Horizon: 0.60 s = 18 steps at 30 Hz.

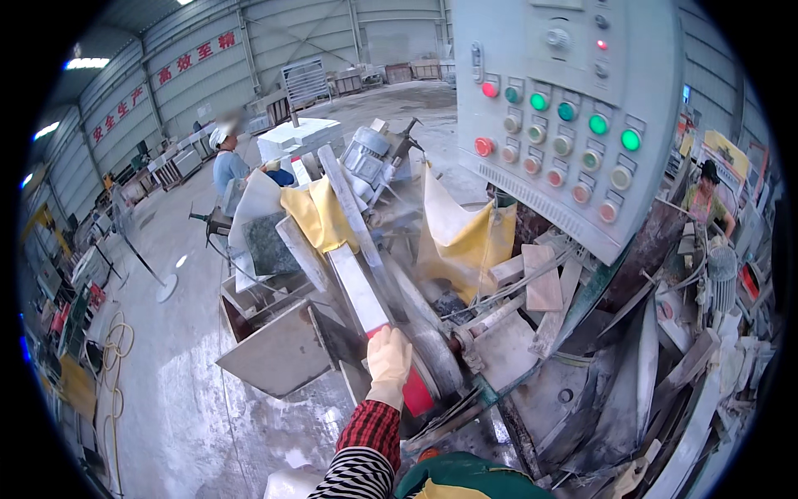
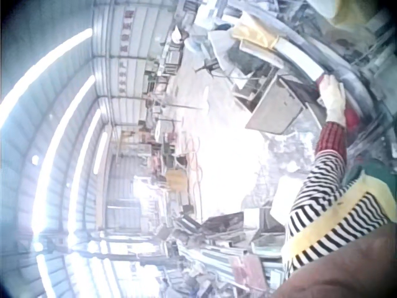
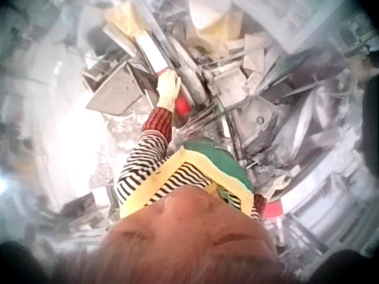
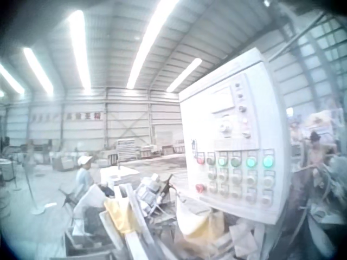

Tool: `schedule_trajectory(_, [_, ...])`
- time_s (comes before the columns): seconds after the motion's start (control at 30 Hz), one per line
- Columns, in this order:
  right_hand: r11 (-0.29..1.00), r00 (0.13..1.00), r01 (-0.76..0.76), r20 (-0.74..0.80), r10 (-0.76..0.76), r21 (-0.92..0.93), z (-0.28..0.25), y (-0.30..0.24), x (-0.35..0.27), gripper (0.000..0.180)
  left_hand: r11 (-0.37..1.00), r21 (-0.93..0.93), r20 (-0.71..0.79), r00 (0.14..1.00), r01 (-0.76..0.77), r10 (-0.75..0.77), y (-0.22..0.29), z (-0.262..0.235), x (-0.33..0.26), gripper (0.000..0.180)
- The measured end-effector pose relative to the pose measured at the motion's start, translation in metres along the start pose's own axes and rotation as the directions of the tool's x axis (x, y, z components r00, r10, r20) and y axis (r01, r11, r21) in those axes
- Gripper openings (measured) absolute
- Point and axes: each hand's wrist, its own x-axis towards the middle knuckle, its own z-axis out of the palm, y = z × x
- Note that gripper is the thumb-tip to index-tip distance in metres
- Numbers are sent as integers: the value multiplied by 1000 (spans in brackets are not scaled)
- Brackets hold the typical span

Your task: The person repeatedly picks up small white rectangular blocks and presses them against a moving sanding belt on a machine. The person handles the blocks one at a time, feeding them into the machine and removing them after brief contact with the belt.

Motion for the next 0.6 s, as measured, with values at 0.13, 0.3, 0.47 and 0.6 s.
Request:
schedule_trajectory(0.13, [989,997,23,73,-35,148,56,-2,-14,55,998,38,-47,998,39,-37,-6,4,7,42])
schedule_trajectory(0.3, [884,930,-97,357,-82,457,103,11,-22,61,993,22,-7,993,118,-118,-3,4,12,46])
schedule_trajectory(0.47, [726,696,-534,713,86,434,132,-4,-52,66,993,-18,-77,990,114,-116,-4,2,13,42])
schedule_trajectory(0.6, [892,700,-415,689,187,179,159,-55,-124,63,990,-21,-17,990,137,-137,-2,0,10,47])
